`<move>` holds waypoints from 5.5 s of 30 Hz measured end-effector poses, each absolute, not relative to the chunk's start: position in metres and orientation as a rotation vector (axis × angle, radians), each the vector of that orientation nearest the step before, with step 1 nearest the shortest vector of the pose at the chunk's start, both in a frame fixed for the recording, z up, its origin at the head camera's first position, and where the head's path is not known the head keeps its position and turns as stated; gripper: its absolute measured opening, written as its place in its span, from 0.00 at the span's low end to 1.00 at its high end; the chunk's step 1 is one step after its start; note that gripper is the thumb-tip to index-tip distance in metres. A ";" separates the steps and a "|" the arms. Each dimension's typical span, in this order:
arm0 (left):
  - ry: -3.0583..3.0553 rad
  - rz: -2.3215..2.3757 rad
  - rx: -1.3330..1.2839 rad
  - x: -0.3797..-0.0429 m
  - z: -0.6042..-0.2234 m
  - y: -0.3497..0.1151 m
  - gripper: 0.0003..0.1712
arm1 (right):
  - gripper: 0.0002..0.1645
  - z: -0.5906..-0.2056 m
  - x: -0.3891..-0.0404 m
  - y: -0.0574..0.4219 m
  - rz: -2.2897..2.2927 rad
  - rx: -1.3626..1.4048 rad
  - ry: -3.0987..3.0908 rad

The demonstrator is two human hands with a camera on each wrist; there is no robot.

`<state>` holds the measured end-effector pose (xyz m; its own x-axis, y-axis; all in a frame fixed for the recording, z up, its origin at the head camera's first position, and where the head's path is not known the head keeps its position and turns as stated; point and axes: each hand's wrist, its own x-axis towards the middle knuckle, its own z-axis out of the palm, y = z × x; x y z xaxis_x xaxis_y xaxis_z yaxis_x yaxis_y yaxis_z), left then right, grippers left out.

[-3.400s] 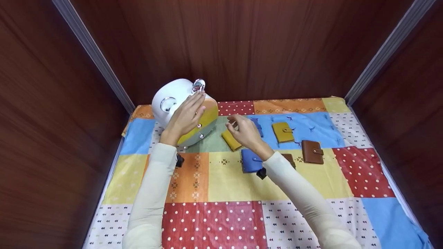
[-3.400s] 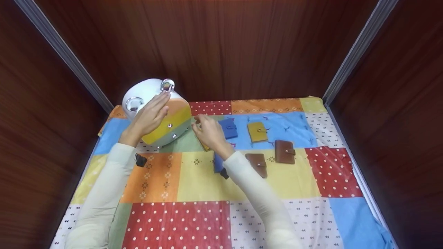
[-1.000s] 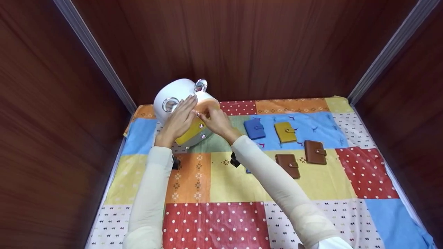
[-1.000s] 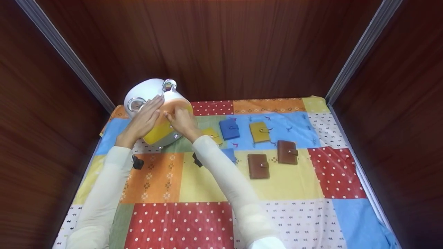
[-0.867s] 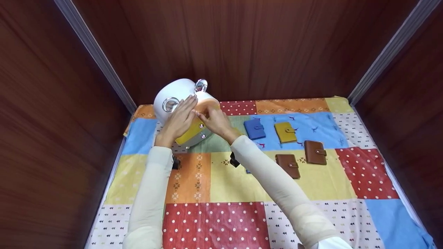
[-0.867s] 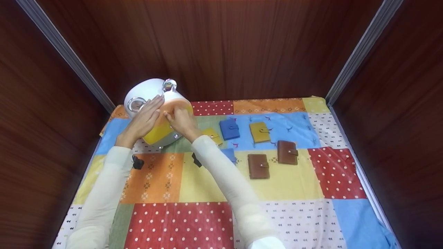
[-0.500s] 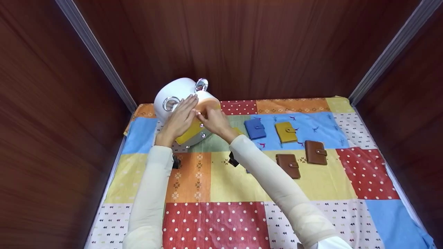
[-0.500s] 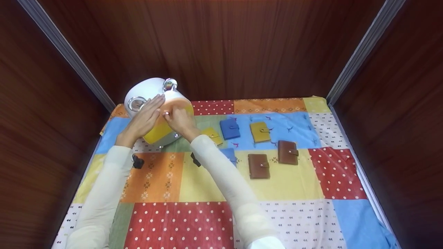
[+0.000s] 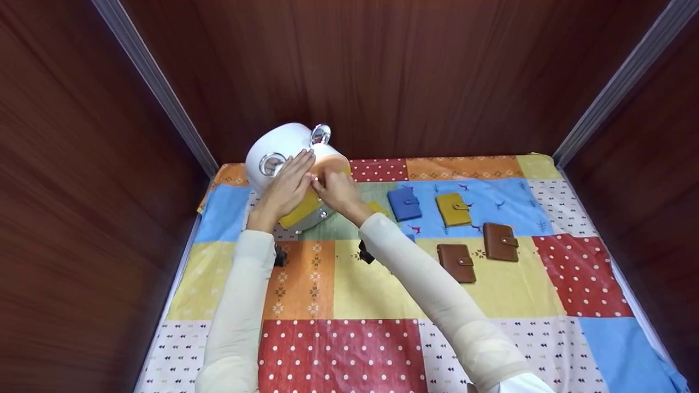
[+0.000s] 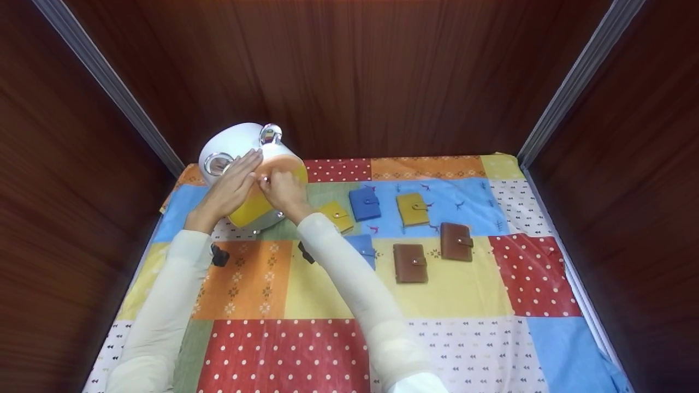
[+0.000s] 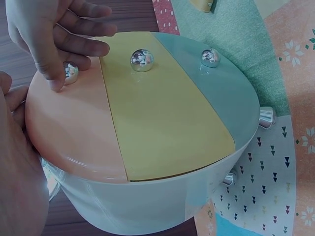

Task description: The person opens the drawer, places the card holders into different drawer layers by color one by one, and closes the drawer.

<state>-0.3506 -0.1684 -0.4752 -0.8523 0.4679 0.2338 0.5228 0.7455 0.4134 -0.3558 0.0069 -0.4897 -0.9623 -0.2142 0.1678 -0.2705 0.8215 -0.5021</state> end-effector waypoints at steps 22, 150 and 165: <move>-2.829 -0.754 -0.814 -0.352 -0.475 -0.168 0.31 | 0.21 -0.493 -0.353 0.008 0.889 0.385 -2.839; -2.853 -0.757 -0.817 -0.352 -0.476 -0.168 0.33 | 0.11 -0.522 -0.283 0.076 0.942 0.529 -2.633; -2.840 -0.783 -0.799 -0.351 -0.475 -0.170 0.32 | 0.12 -0.527 -0.275 0.080 0.957 0.529 -2.614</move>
